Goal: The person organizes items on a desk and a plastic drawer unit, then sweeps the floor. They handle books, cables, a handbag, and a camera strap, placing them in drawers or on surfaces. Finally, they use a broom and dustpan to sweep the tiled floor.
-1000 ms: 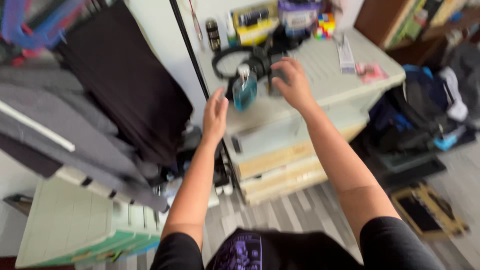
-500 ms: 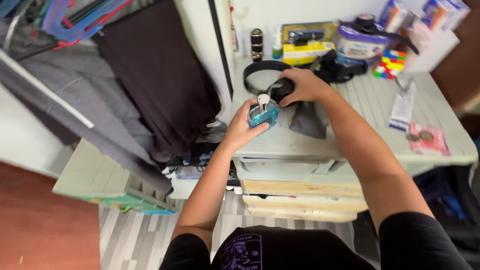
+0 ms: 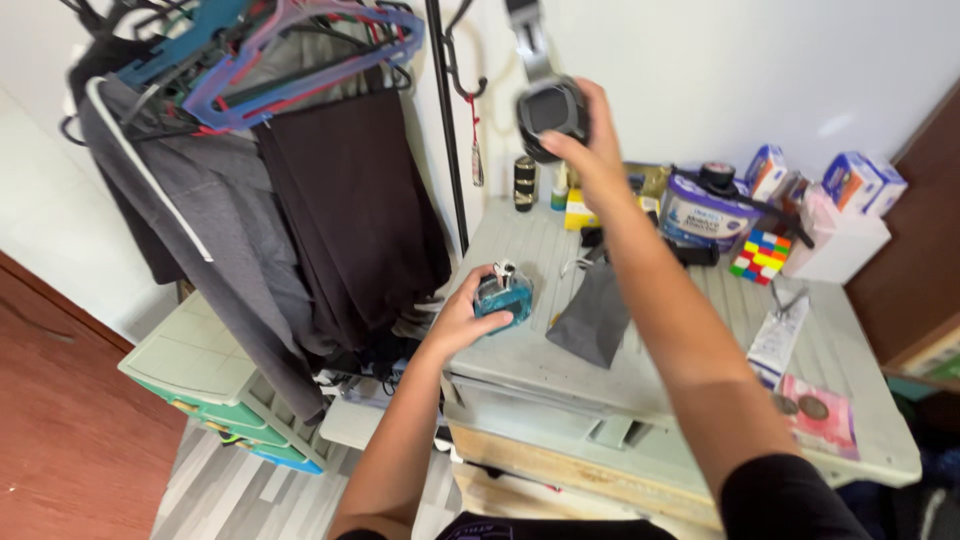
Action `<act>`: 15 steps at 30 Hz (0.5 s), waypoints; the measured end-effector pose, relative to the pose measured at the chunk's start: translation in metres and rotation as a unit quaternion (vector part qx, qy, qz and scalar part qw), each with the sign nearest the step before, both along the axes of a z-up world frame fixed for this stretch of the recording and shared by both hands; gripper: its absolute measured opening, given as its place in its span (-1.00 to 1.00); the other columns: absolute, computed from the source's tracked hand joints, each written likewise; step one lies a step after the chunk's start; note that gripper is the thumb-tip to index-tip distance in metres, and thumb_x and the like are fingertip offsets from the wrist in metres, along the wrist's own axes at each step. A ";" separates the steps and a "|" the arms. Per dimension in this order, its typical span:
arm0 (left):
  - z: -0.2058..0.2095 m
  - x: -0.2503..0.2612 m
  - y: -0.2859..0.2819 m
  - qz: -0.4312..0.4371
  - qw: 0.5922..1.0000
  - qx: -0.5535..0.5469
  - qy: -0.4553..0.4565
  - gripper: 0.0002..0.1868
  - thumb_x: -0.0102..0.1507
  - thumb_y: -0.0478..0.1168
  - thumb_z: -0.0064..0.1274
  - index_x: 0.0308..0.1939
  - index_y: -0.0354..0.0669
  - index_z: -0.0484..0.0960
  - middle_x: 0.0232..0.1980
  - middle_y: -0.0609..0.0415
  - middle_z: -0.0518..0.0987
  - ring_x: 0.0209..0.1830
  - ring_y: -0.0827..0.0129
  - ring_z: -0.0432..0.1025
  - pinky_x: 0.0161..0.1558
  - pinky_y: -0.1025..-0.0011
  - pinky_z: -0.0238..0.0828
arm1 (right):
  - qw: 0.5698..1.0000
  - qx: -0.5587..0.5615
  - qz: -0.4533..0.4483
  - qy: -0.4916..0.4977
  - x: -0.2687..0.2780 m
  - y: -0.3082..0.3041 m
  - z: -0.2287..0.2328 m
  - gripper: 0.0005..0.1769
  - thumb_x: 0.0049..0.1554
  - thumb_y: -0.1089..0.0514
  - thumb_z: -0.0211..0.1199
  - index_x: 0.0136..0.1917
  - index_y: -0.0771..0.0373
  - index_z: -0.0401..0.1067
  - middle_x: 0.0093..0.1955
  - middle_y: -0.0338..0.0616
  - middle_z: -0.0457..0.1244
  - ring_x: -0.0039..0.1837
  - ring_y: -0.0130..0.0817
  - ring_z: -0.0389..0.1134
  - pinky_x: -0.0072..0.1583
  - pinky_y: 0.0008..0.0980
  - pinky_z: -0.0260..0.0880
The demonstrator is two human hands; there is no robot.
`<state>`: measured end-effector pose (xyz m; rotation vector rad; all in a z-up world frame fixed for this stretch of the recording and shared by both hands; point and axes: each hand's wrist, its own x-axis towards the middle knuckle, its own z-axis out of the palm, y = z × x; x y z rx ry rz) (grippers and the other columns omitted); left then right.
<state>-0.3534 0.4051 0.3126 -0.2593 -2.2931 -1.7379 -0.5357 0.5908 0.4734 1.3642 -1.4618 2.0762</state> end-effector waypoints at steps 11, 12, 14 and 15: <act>-0.011 -0.003 -0.006 0.027 0.988 -0.089 0.122 -0.11 0.08 -0.14 0.41 0.44 -0.13 0.31 0.32 -0.13 0.45 0.36 0.14 0.36 0.34 0.31 0.24 | 0.992 0.054 -0.104 0.037 -0.006 -0.074 -0.002 -0.12 0.00 0.07 0.51 0.51 0.16 0.20 0.44 -0.05 0.17 0.50 -0.16 0.23 0.53 -0.23 0.22; -0.014 -0.005 -0.006 0.025 0.987 -0.098 0.128 -0.09 0.08 -0.14 0.42 0.45 -0.14 0.30 0.35 -0.16 0.40 0.38 0.10 0.33 0.35 0.29 0.23 | 0.992 0.056 -0.106 0.035 -0.006 -0.071 -0.010 -0.10 0.00 0.07 0.51 0.52 0.15 0.19 0.46 -0.05 0.17 0.51 -0.15 0.22 0.55 -0.23 0.19; -0.016 -0.008 -0.011 0.016 0.986 -0.105 0.126 -0.12 0.06 -0.15 0.41 0.42 -0.12 0.35 0.33 -0.16 0.43 0.37 0.07 0.35 0.34 0.29 0.26 | 0.987 0.085 -0.106 0.082 -0.008 -0.068 -0.019 -0.05 0.03 0.05 0.50 0.58 0.17 0.12 0.53 -0.02 0.08 0.57 -0.14 0.11 0.58 -0.19 0.07; -0.017 -0.009 -0.013 0.013 0.986 -0.107 0.125 -0.14 0.05 -0.16 0.40 0.40 -0.11 0.37 0.31 -0.15 0.45 0.37 0.05 0.36 0.34 0.29 0.28 | 0.984 0.102 -0.104 0.106 -0.008 -0.065 -0.023 -0.02 0.05 0.04 0.49 0.60 0.18 0.08 0.56 0.00 0.04 0.60 -0.13 0.05 0.59 -0.17 0.01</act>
